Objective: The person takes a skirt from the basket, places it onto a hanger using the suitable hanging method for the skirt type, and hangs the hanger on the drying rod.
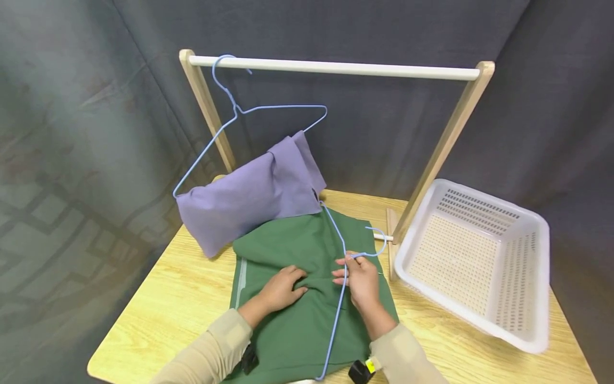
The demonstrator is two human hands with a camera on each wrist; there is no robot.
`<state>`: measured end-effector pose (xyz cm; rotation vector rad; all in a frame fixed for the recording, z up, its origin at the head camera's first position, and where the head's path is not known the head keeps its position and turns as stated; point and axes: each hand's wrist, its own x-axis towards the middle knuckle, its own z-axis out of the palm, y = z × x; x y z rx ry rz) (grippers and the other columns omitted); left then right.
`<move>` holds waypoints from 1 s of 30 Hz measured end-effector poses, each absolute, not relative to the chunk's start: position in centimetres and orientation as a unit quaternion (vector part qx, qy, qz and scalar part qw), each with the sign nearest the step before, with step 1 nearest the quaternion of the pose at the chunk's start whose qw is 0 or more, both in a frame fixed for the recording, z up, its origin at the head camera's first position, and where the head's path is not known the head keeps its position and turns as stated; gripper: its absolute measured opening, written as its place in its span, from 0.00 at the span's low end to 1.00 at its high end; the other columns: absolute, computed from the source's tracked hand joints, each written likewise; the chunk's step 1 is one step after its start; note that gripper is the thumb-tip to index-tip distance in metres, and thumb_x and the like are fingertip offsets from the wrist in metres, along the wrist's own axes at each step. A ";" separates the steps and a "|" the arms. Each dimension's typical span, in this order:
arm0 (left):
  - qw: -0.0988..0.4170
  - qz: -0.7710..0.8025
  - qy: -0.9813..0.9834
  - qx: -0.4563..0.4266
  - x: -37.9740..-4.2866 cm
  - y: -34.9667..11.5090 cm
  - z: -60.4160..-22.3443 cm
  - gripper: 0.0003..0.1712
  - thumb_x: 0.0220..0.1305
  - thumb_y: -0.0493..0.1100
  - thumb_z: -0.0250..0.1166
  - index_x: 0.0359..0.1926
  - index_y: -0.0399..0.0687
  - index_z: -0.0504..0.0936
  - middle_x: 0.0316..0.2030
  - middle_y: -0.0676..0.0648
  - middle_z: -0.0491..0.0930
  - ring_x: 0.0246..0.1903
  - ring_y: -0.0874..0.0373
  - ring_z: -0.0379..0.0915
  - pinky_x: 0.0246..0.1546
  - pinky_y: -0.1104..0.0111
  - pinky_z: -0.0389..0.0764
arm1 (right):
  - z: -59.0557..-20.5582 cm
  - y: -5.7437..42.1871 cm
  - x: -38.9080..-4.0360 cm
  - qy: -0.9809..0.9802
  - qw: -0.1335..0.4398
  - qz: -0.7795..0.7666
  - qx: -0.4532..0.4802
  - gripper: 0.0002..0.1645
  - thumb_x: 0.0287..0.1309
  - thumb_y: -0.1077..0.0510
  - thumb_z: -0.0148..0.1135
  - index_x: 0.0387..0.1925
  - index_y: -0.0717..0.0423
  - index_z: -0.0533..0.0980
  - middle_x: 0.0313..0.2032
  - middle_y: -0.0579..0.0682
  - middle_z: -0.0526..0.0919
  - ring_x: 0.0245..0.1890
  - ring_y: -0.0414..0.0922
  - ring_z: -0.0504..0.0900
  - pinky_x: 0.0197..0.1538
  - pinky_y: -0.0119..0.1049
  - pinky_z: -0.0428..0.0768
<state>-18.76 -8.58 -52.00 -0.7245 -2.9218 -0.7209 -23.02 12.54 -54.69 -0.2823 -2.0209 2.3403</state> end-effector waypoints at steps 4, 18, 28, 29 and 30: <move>-0.004 -0.234 -0.944 -0.234 -18.7 -8.9 -52.0 0.15 0.55 0.44 0.59 0.43 0.45 0.74 0.36 0.49 0.71 0.40 0.54 0.68 0.41 0.68 0.70 | -53.9 12.4 -22.6 -0.647 0.039 0.757 -0.083 0.21 0.57 0.52 0.51 0.45 0.65 0.66 0.33 0.59 0.78 0.21 0.48 0.79 0.23 0.40 0.77; -0.021 -0.239 -0.937 -0.254 -18.7 -8.7 -52.0 0.15 0.56 0.44 0.57 0.44 0.45 0.74 0.37 0.49 0.71 0.37 0.56 0.69 0.38 0.69 0.70 | -54.1 13.3 -23.5 -0.637 0.107 0.762 -0.045 0.23 0.56 0.51 0.52 0.46 0.65 0.68 0.33 0.61 0.77 0.19 0.50 0.78 0.19 0.41 0.76; -0.030 -0.261 -0.924 -0.277 -18.3 -8.5 -51.8 0.14 0.60 0.40 0.54 0.47 0.45 0.72 0.40 0.48 0.72 0.40 0.57 0.70 0.41 0.72 0.69 | -53.3 14.0 -23.7 -0.632 0.133 0.763 0.006 0.22 0.56 0.52 0.52 0.44 0.68 0.67 0.33 0.64 0.76 0.18 0.50 0.78 0.18 0.39 0.76; -0.029 -0.265 -0.923 -0.279 -18.3 -8.5 -51.8 0.14 0.60 0.40 0.53 0.48 0.45 0.72 0.40 0.48 0.72 0.40 0.57 0.70 0.41 0.72 0.69 | -53.3 14.1 -23.7 -0.636 0.134 0.760 0.008 0.23 0.56 0.52 0.52 0.44 0.69 0.67 0.32 0.63 0.77 0.18 0.49 0.78 0.18 0.38 0.76; -0.030 -0.268 -0.922 -0.278 -18.2 -8.5 -51.8 0.14 0.60 0.40 0.53 0.47 0.45 0.72 0.40 0.48 0.72 0.41 0.58 0.69 0.41 0.73 0.69 | -53.2 14.2 -23.7 -0.640 0.136 0.756 0.009 0.22 0.56 0.52 0.52 0.43 0.69 0.67 0.32 0.63 0.77 0.19 0.49 0.78 0.18 0.37 0.76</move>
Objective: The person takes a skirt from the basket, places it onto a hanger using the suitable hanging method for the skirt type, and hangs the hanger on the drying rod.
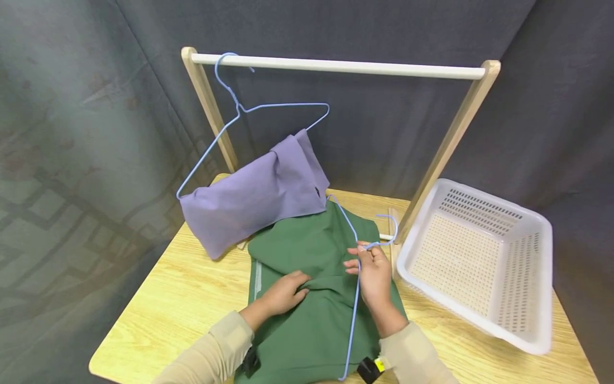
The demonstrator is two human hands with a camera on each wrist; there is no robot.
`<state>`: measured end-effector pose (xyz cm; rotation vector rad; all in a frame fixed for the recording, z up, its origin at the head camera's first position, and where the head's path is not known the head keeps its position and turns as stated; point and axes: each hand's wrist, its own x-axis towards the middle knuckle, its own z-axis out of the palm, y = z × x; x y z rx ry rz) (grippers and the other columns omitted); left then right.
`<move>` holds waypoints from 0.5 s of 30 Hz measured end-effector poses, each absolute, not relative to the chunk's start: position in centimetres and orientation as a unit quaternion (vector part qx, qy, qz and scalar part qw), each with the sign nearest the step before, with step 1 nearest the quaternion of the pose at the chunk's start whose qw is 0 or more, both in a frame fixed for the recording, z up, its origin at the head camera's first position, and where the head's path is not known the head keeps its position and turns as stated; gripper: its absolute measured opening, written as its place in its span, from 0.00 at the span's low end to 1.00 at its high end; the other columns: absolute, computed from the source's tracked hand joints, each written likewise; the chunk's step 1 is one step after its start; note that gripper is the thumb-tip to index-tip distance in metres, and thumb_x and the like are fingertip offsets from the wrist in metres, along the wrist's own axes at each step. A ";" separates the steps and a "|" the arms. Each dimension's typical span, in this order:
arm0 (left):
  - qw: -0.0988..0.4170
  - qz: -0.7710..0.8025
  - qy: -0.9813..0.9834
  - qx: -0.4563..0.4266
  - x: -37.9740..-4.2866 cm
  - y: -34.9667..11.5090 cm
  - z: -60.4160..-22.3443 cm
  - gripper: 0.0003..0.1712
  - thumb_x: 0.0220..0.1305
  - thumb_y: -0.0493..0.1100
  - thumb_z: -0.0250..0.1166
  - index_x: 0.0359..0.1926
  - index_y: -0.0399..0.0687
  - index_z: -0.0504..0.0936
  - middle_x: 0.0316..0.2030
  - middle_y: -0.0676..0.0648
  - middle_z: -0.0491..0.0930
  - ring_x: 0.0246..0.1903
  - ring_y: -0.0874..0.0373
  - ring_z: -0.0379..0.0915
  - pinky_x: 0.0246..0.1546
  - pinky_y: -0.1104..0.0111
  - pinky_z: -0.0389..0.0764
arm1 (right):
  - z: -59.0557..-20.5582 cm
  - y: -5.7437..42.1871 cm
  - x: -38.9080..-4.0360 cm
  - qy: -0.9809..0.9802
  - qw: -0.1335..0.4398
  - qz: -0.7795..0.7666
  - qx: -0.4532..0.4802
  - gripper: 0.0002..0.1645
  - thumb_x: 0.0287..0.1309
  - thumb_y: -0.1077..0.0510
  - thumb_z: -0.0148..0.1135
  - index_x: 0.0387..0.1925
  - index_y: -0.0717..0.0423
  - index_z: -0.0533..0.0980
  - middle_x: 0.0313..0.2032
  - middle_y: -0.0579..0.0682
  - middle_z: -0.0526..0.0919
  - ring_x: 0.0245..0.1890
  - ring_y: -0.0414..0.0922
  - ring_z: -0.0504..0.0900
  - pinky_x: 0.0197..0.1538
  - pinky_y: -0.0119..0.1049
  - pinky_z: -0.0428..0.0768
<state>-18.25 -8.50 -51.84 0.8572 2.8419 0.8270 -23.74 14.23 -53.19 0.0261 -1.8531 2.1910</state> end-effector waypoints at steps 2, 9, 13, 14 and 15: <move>0.025 0.274 0.920 0.280 -18.2 -8.4 -51.9 0.13 0.60 0.41 0.53 0.47 0.45 0.72 0.40 0.48 0.72 0.40 0.58 0.70 0.41 0.73 0.69 | -53.1 14.5 -23.9 -0.651 0.140 0.746 0.010 0.22 0.56 0.52 0.53 0.42 0.68 0.69 0.31 0.62 0.78 0.19 0.48 0.78 0.17 0.35 0.75; -0.007 0.286 0.913 0.292 -18.3 -8.2 -51.9 0.12 0.60 0.41 0.54 0.45 0.45 0.73 0.39 0.48 0.73 0.40 0.58 0.70 0.40 0.73 0.69 | -53.6 15.6 -24.9 -0.705 0.147 0.693 0.014 0.20 0.54 0.47 0.53 0.39 0.60 0.73 0.31 0.57 0.80 0.17 0.46 0.75 0.12 0.33 0.70; -0.015 0.285 0.913 0.293 -18.4 -8.1 -51.8 0.12 0.59 0.41 0.55 0.44 0.45 0.74 0.38 0.49 0.73 0.39 0.59 0.71 0.40 0.73 0.70 | -53.1 15.9 -24.9 -0.716 0.127 0.686 0.012 0.20 0.54 0.48 0.54 0.41 0.60 0.73 0.32 0.57 0.80 0.17 0.45 0.75 0.12 0.34 0.70; -0.016 0.284 0.913 0.293 -18.4 -8.1 -51.8 0.12 0.59 0.42 0.55 0.44 0.45 0.74 0.38 0.49 0.73 0.39 0.59 0.70 0.40 0.74 0.69 | -52.9 16.0 -24.9 -0.713 0.122 0.691 0.010 0.20 0.54 0.49 0.55 0.41 0.61 0.73 0.33 0.58 0.79 0.17 0.46 0.75 0.12 0.34 0.70; -0.016 0.285 0.913 0.292 -18.5 -8.0 -51.8 0.12 0.59 0.42 0.55 0.44 0.45 0.74 0.38 0.49 0.73 0.39 0.60 0.70 0.40 0.74 0.69 | -52.8 16.1 -25.0 -0.712 0.120 0.692 0.011 0.20 0.53 0.49 0.55 0.41 0.61 0.74 0.33 0.58 0.79 0.17 0.46 0.75 0.12 0.34 0.70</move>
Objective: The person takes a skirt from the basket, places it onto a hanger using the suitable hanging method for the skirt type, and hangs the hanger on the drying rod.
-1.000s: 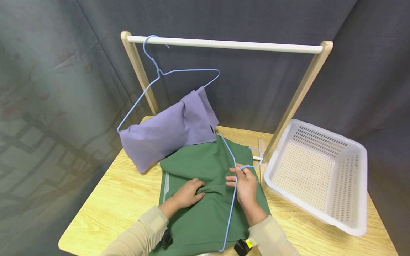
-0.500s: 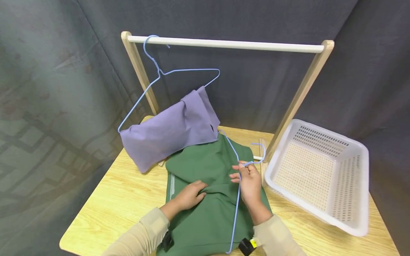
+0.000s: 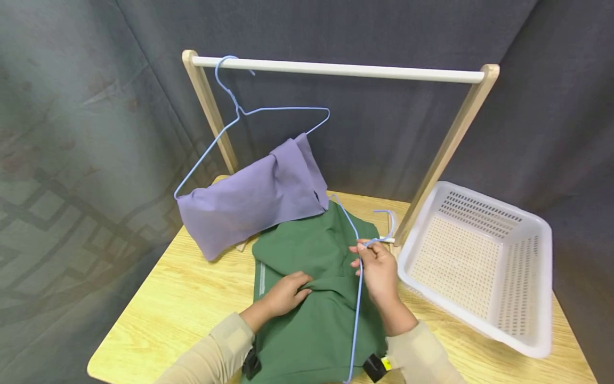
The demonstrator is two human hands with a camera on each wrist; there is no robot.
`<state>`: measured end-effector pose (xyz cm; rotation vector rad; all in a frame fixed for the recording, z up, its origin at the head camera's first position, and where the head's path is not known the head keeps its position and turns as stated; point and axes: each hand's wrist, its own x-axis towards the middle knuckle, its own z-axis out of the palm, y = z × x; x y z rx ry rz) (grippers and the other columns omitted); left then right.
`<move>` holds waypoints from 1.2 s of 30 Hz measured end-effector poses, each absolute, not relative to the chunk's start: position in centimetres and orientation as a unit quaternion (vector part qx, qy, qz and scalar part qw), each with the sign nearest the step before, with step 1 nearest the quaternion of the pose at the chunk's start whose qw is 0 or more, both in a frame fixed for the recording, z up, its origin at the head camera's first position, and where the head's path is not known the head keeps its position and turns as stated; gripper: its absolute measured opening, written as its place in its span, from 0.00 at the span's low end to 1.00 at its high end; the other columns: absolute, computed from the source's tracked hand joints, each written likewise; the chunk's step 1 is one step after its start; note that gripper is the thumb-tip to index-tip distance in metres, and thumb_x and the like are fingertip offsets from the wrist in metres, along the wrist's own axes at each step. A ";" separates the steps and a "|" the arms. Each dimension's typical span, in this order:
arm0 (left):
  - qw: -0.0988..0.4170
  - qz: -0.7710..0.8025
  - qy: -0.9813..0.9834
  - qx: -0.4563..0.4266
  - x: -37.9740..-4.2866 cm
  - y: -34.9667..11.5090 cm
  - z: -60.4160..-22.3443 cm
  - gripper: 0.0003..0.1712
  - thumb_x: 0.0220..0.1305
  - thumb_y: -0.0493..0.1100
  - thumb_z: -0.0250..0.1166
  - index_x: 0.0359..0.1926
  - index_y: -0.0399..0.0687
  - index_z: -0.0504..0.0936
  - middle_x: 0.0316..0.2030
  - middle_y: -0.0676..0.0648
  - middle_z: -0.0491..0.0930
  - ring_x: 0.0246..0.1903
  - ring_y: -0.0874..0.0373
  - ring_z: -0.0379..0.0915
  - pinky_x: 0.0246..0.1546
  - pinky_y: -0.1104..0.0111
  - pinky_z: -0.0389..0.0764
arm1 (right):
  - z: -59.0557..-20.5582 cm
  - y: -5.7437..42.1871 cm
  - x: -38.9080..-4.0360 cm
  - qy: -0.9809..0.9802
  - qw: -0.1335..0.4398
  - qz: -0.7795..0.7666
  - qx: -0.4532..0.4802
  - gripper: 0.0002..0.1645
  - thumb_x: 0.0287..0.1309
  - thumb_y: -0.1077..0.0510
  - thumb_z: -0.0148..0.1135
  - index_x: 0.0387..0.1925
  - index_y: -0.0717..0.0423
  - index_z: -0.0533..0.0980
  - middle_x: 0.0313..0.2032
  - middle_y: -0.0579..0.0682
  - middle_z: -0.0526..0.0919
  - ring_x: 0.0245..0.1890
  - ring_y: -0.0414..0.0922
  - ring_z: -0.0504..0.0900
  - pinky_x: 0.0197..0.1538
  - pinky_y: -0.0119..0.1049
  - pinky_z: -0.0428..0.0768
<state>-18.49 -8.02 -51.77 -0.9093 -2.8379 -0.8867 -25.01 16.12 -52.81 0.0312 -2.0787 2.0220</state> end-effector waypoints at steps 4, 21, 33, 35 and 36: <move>0.015 -0.284 -0.914 -0.287 -18.5 -7.9 -51.6 0.12 0.59 0.44 0.56 0.43 0.46 0.75 0.37 0.50 0.73 0.38 0.60 0.71 0.40 0.74 0.69 | -52.9 16.6 -25.4 -0.717 0.121 0.686 0.016 0.19 0.52 0.50 0.57 0.41 0.58 0.75 0.34 0.58 0.78 0.18 0.47 0.76 0.13 0.35 0.72; -0.012 -0.284 -0.915 -0.285 -18.3 -7.6 -51.6 0.13 0.55 0.44 0.59 0.43 0.47 0.75 0.36 0.51 0.73 0.35 0.62 0.70 0.38 0.74 0.69 | -52.4 18.6 -26.6 -0.682 0.152 0.714 0.050 0.18 0.50 0.56 0.60 0.40 0.64 0.74 0.31 0.62 0.78 0.18 0.50 0.77 0.12 0.36 0.71; -0.017 -0.301 -0.911 -0.282 -18.5 -7.7 -51.5 0.13 0.53 0.43 0.62 0.41 0.47 0.75 0.32 0.54 0.72 0.31 0.65 0.69 0.33 0.79 0.68 | -53.2 20.4 -28.2 -0.648 0.126 0.744 0.103 0.19 0.49 0.63 0.59 0.45 0.66 0.71 0.34 0.66 0.77 0.20 0.54 0.78 0.14 0.37 0.72; -0.021 -0.302 -0.910 -0.284 -18.5 -7.8 -51.4 0.13 0.53 0.43 0.62 0.41 0.48 0.75 0.32 0.54 0.72 0.31 0.66 0.69 0.33 0.80 0.68 | -52.9 20.5 -28.3 -0.643 0.128 0.745 0.122 0.19 0.49 0.65 0.59 0.46 0.66 0.71 0.34 0.64 0.78 0.20 0.53 0.78 0.13 0.37 0.72; -0.023 -0.303 -0.909 -0.285 -18.5 -7.8 -51.3 0.13 0.53 0.43 0.62 0.41 0.48 0.75 0.32 0.54 0.72 0.32 0.65 0.69 0.34 0.80 0.68 | -51.6 20.2 -27.8 -0.636 0.118 0.753 0.122 0.17 0.51 0.67 0.57 0.45 0.67 0.71 0.33 0.64 0.78 0.20 0.52 0.78 0.13 0.35 0.73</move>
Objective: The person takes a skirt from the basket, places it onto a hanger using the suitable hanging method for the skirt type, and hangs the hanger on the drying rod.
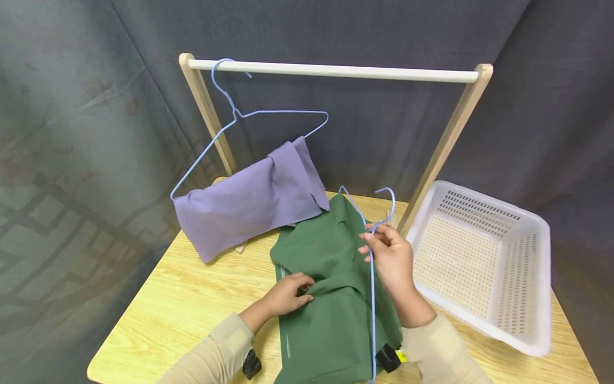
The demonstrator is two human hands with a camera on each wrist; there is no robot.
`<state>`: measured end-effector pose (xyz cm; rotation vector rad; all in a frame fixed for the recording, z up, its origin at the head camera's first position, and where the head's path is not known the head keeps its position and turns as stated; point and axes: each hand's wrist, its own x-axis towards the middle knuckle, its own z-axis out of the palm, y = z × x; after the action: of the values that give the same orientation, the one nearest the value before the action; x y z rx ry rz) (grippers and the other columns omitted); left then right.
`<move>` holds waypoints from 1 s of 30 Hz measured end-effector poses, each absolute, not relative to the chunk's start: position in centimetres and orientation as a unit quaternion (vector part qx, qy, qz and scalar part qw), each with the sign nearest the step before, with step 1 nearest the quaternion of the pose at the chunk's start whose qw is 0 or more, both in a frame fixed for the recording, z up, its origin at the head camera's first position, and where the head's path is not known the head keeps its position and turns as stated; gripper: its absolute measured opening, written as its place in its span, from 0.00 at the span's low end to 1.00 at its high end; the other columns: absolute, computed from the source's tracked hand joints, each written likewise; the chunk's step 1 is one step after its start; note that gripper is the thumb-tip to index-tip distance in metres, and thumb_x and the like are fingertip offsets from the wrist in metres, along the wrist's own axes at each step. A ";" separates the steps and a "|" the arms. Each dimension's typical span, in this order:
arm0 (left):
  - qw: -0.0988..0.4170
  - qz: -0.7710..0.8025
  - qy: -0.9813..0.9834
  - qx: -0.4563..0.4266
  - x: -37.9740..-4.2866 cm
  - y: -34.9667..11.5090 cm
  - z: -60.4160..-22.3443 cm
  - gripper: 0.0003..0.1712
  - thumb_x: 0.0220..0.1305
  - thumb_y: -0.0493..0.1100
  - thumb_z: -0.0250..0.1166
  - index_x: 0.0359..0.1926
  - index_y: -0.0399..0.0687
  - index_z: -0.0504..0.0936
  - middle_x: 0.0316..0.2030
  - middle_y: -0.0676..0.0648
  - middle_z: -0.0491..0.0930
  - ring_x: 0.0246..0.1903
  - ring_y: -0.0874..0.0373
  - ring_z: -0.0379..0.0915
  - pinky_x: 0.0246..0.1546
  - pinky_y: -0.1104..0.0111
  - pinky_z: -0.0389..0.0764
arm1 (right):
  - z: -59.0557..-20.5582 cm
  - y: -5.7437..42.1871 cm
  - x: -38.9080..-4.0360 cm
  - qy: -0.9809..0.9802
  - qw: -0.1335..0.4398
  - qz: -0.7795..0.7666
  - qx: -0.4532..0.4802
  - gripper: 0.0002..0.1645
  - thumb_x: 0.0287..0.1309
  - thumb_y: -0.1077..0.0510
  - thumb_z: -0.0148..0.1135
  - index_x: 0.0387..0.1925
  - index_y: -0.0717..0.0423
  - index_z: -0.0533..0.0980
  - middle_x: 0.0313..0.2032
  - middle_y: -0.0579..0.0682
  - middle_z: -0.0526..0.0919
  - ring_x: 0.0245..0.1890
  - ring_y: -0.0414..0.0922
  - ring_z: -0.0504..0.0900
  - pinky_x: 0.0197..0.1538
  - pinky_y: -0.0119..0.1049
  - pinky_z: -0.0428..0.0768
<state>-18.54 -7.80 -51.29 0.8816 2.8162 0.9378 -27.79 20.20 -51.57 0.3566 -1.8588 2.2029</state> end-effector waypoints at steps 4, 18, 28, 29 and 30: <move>0.028 0.304 0.909 0.284 -18.5 -7.9 -50.8 0.12 0.53 0.44 0.61 0.40 0.48 0.76 0.33 0.54 0.72 0.33 0.65 0.69 0.35 0.80 0.68 | -49.5 19.9 -27.1 -0.611 0.105 0.771 0.147 0.15 0.52 0.71 0.53 0.44 0.69 0.71 0.31 0.63 0.79 0.19 0.49 0.78 0.14 0.33 0.73; 0.020 0.297 0.910 0.290 -18.7 -8.2 -50.5 0.11 0.53 0.42 0.61 0.39 0.45 0.76 0.33 0.53 0.73 0.34 0.64 0.70 0.37 0.78 0.69 | -45.9 19.5 -26.3 -0.561 0.103 0.807 0.151 0.14 0.49 0.74 0.54 0.41 0.69 0.73 0.32 0.60 0.79 0.19 0.49 0.78 0.16 0.31 0.72; 0.016 0.311 0.905 0.289 -18.8 -7.8 -49.9 0.11 0.55 0.44 0.60 0.40 0.46 0.76 0.33 0.53 0.73 0.34 0.64 0.70 0.37 0.79 0.69 | -36.7 15.5 -21.7 -0.627 0.140 0.760 0.097 0.05 0.49 0.70 0.56 0.32 0.64 0.75 0.24 0.50 0.81 0.15 0.41 0.77 0.14 0.26 0.70; 0.016 0.313 0.905 0.289 -18.8 -7.7 -49.8 0.12 0.55 0.44 0.60 0.40 0.46 0.76 0.33 0.53 0.72 0.34 0.64 0.70 0.36 0.79 0.69 | -35.9 15.1 -21.2 -0.617 0.136 0.769 0.100 0.07 0.50 0.72 0.54 0.30 0.62 0.76 0.24 0.49 0.81 0.15 0.39 0.77 0.14 0.24 0.69; 0.013 0.315 0.904 0.290 -18.8 -7.6 -49.8 0.12 0.55 0.44 0.60 0.40 0.46 0.76 0.34 0.53 0.73 0.34 0.64 0.70 0.36 0.79 0.68 | -35.1 14.7 -20.8 -0.619 0.141 0.767 0.095 0.08 0.50 0.73 0.53 0.29 0.61 0.76 0.23 0.48 0.81 0.14 0.39 0.76 0.13 0.23 0.69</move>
<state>-18.80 -7.65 -49.79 0.9037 2.8150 0.9798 -20.78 14.67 -35.12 0.2748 -1.7876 2.2147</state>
